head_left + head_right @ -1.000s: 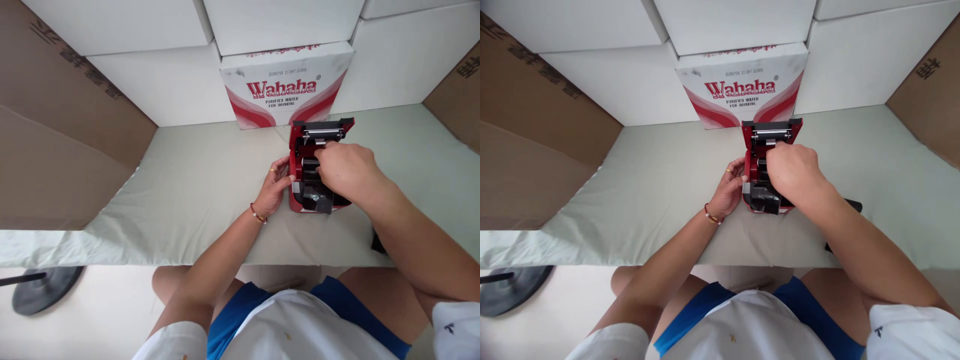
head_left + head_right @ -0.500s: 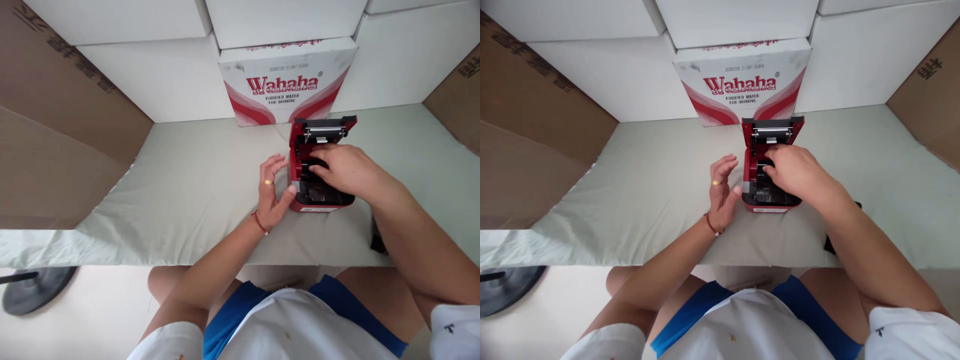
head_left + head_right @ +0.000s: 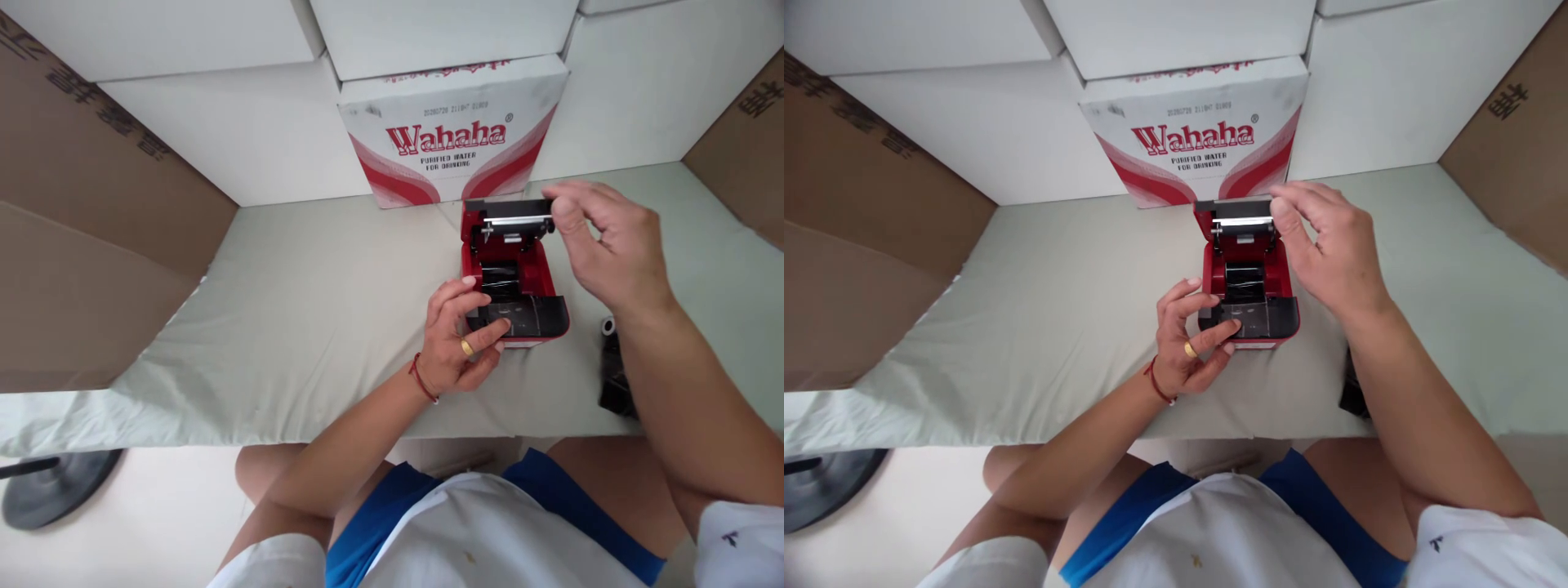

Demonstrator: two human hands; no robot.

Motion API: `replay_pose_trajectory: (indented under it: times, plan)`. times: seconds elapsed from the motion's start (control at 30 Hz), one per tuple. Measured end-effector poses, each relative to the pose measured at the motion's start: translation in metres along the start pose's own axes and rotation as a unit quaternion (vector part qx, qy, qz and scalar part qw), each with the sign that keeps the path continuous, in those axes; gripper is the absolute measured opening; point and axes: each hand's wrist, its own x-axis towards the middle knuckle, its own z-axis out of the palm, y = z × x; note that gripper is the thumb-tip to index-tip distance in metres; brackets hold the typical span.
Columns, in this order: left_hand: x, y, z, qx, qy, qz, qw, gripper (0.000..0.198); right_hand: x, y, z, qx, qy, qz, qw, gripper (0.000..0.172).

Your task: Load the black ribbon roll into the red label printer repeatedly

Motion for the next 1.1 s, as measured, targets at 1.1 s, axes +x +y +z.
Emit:
replay_pose_trajectory:
  times: [1.1]
  plan:
    - [-0.013,-0.054,0.012,-0.293,-0.057,-0.334,0.894,0.096,-0.103,-0.008,0.008,-0.010,-0.015,-0.097,0.995,0.029]
